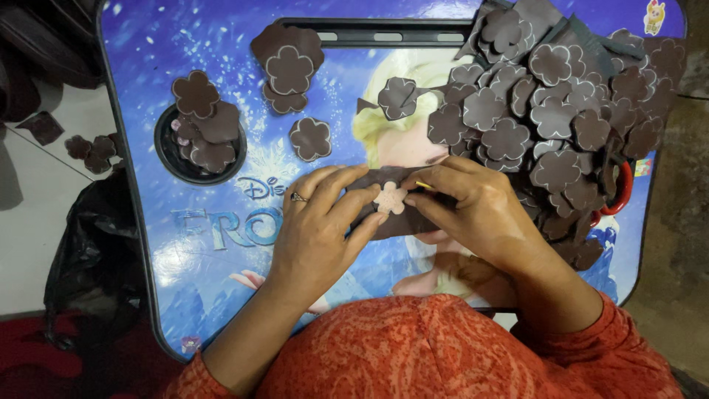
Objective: The person repeatedly places small flower-shaped cutouts onto a dark rectangular base and uses a thin stick to press and adjust them. They handle multiple cutouts from a pile on the table, positioning each one carefully on the base.
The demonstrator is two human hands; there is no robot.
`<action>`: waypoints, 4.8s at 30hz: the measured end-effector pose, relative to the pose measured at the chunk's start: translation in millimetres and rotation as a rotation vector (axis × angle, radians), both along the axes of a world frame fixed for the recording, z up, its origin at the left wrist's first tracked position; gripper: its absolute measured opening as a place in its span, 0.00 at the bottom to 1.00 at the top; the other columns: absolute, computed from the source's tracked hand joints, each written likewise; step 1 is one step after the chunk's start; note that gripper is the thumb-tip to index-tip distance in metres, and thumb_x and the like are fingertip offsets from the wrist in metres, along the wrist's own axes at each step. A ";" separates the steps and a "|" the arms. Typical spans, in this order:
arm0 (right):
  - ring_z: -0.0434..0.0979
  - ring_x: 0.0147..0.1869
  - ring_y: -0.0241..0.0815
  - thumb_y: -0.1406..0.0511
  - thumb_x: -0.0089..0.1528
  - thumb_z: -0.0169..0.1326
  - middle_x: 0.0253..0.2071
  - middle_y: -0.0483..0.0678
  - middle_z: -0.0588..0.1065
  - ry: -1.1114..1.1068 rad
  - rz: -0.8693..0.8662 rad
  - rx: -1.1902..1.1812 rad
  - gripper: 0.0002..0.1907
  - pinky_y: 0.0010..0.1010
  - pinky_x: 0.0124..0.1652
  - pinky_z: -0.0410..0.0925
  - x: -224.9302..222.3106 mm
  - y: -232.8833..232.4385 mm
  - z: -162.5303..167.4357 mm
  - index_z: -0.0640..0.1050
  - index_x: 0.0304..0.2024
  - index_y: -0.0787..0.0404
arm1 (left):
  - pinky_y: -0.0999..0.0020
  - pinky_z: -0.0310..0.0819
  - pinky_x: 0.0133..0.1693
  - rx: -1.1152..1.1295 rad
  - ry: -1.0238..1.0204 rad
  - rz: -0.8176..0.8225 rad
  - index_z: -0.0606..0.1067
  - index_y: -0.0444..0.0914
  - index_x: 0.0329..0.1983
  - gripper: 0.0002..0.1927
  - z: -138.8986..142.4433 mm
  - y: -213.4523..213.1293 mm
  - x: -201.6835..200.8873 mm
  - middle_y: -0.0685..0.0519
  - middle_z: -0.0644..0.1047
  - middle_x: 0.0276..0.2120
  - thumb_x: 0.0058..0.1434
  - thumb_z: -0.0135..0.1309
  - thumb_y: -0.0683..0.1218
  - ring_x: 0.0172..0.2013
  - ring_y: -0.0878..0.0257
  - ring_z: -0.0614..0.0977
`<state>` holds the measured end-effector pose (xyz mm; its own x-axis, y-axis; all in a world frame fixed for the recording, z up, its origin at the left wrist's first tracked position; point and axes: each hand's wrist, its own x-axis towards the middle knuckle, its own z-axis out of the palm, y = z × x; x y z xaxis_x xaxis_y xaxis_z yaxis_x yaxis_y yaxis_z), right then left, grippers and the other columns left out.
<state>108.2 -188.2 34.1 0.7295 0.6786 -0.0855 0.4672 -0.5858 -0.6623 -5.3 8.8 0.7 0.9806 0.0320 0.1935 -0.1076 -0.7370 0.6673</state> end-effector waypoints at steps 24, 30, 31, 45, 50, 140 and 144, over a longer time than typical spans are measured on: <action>0.81 0.40 0.33 0.64 0.72 0.44 0.43 0.48 0.81 -0.125 -0.088 0.275 0.14 0.20 0.37 0.72 -31.2 -21.3 -4.5 0.80 0.46 0.62 | 0.72 0.61 0.35 0.818 -0.117 -0.144 0.71 0.31 0.66 0.28 -5.6 -36.5 -20.9 0.60 0.68 0.24 0.63 0.48 0.46 0.29 0.67 0.71; 0.82 0.54 0.46 0.72 0.70 0.51 0.49 0.55 0.79 -0.079 -0.071 0.299 0.07 0.32 0.51 0.74 -51.0 -3.3 -3.6 0.77 0.49 0.68 | 0.70 0.60 0.33 1.014 -0.100 -0.238 0.72 0.27 0.60 0.27 -7.9 -45.0 -20.0 0.60 0.69 0.21 0.61 0.48 0.48 0.25 0.68 0.70; 0.83 0.54 0.47 0.73 0.70 0.50 0.49 0.54 0.79 -0.092 -0.086 0.301 0.06 0.31 0.51 0.74 -50.2 -0.9 -3.8 0.77 0.48 0.68 | 0.70 0.59 0.33 1.056 -0.129 -0.219 0.72 0.27 0.60 0.27 -8.3 -46.8 -19.4 0.59 0.72 0.23 0.61 0.47 0.48 0.25 0.69 0.70; 0.83 0.53 0.49 0.75 0.69 0.50 0.48 0.53 0.80 -0.273 -0.009 0.279 0.06 0.34 0.51 0.75 -48.3 4.9 -14.0 0.76 0.48 0.66 | 0.68 0.58 0.33 1.054 -0.127 -0.269 0.75 0.29 0.54 0.24 -13.7 -54.6 -19.5 0.62 0.68 0.17 0.61 0.47 0.50 0.22 0.69 0.69; 0.83 0.53 0.49 0.75 0.69 0.51 0.50 0.54 0.79 -0.291 0.026 0.289 0.06 0.33 0.50 0.76 -46.6 6.3 -13.2 0.75 0.49 0.67 | 0.65 0.60 0.36 0.996 -0.069 -0.384 0.76 0.35 0.44 0.15 -18.0 -56.5 -19.5 0.61 0.68 0.18 0.64 0.46 0.49 0.23 0.67 0.70; 0.84 0.45 0.42 0.73 0.73 0.48 0.48 0.54 0.80 -0.243 -0.128 0.319 0.04 0.27 0.45 0.77 -41.9 7.6 -13.2 0.74 0.47 0.69 | 0.72 0.61 0.42 1.103 -0.163 -0.222 0.74 0.32 0.61 0.27 9.7 -40.0 -14.6 0.45 0.75 0.58 0.66 0.42 0.53 0.53 0.59 0.70; 0.84 0.43 0.41 0.73 0.73 0.48 0.47 0.53 0.80 -0.325 -0.116 0.258 0.04 0.28 0.43 0.75 -41.5 6.0 -12.2 0.75 0.47 0.69 | 0.73 0.62 0.42 1.108 -0.153 -0.196 0.74 0.32 0.62 0.28 10.3 -40.0 -12.7 0.46 0.75 0.59 0.66 0.41 0.53 0.51 0.61 0.71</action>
<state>66.7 -182.2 21.8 0.7635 0.5595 0.3226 0.6162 -0.4814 -0.6233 -18.0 -31.2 11.0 0.9134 -0.3829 0.1380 -0.3104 -0.8747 -0.3722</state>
